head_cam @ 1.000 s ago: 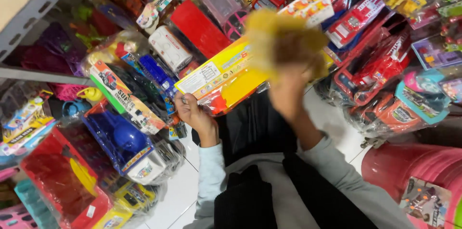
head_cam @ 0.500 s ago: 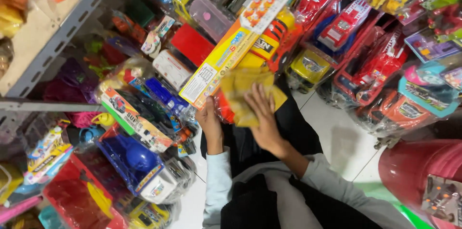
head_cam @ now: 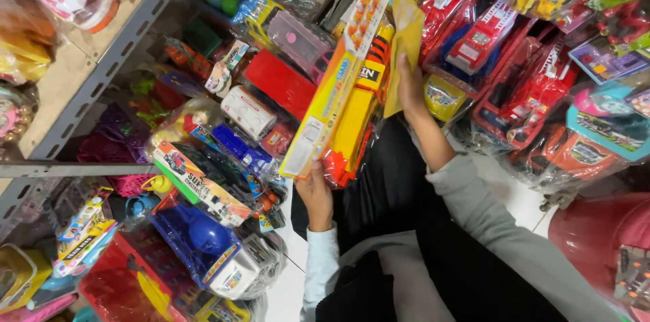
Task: The person cleans various toy vehicle packages using a yellow cloth, wiping down the plastic surfaces of truck and train toy boxes while sitting on the floor among shelves of toy inventory.
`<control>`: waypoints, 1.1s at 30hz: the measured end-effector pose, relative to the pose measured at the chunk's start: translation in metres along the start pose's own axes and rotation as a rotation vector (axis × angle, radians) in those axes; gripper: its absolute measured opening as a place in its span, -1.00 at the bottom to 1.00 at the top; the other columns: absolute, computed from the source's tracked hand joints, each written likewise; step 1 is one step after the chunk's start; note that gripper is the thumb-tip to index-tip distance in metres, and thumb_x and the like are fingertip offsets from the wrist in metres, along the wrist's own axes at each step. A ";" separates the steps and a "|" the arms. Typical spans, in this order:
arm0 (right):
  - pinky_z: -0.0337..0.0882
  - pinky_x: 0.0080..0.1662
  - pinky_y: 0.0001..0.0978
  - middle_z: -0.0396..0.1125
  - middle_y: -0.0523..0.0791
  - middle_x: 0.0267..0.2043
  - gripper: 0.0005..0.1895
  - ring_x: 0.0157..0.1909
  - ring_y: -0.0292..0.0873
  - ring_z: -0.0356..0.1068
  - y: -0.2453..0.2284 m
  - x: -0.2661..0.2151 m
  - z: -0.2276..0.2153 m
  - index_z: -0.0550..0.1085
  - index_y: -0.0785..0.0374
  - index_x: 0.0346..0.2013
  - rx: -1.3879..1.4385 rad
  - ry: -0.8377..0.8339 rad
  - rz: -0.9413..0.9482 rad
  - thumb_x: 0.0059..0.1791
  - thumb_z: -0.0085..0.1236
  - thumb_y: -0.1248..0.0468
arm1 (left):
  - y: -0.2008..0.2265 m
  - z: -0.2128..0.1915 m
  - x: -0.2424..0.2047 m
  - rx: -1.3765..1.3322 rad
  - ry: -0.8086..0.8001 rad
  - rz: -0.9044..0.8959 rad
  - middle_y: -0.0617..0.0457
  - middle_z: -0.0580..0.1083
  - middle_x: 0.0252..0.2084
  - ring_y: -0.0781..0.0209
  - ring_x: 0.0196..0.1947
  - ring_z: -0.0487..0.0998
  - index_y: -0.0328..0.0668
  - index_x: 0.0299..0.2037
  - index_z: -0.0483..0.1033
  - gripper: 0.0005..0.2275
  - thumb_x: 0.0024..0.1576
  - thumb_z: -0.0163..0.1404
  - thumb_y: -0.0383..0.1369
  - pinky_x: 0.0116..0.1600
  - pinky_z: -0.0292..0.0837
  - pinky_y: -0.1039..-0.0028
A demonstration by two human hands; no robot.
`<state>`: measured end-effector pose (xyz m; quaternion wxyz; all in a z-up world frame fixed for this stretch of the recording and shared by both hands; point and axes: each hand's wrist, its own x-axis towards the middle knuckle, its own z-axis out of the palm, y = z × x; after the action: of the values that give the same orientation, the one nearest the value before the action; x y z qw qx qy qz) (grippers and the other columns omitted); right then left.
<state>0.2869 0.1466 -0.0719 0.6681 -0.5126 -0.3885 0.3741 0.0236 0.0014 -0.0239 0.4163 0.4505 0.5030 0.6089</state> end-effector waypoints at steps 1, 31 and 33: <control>0.10 0.45 -0.24 0.11 0.01 0.49 -0.22 0.49 -0.09 0.11 0.009 0.008 -0.003 0.14 0.40 0.45 0.181 -0.008 0.009 0.16 -0.07 -0.15 | -0.004 -0.001 -0.004 -0.006 -0.019 0.001 -0.10 0.57 0.03 0.20 0.04 0.56 -0.53 0.07 0.55 -0.68 0.33 -0.03 -0.32 0.21 0.40 0.38; -0.31 0.42 0.47 0.06 -0.11 0.53 -0.20 0.56 -0.03 0.01 -0.208 -0.167 0.001 0.31 -0.05 0.38 -1.306 -0.597 -0.535 -0.20 0.22 0.16 | 0.077 -0.013 -0.050 0.633 -0.536 0.656 0.10 0.56 0.09 0.20 0.15 0.55 -0.18 -0.04 0.57 -0.73 0.03 0.05 -0.49 0.30 0.20 0.20; -0.33 0.40 0.52 0.00 -0.09 0.55 -0.20 0.55 -0.03 -0.03 -0.201 -0.158 0.001 0.27 -0.04 0.40 -1.288 -0.603 -0.498 -0.16 0.22 0.13 | 0.088 -0.002 -0.050 0.631 -0.540 0.650 0.11 0.56 0.07 0.20 0.14 0.55 -0.18 -0.07 0.56 -0.73 0.00 0.07 -0.48 0.28 0.20 0.21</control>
<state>0.2399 -0.0337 0.1027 0.1655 -0.5741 -0.8011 0.0348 0.0289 -0.0604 0.0567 0.1648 0.8276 0.3710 0.3876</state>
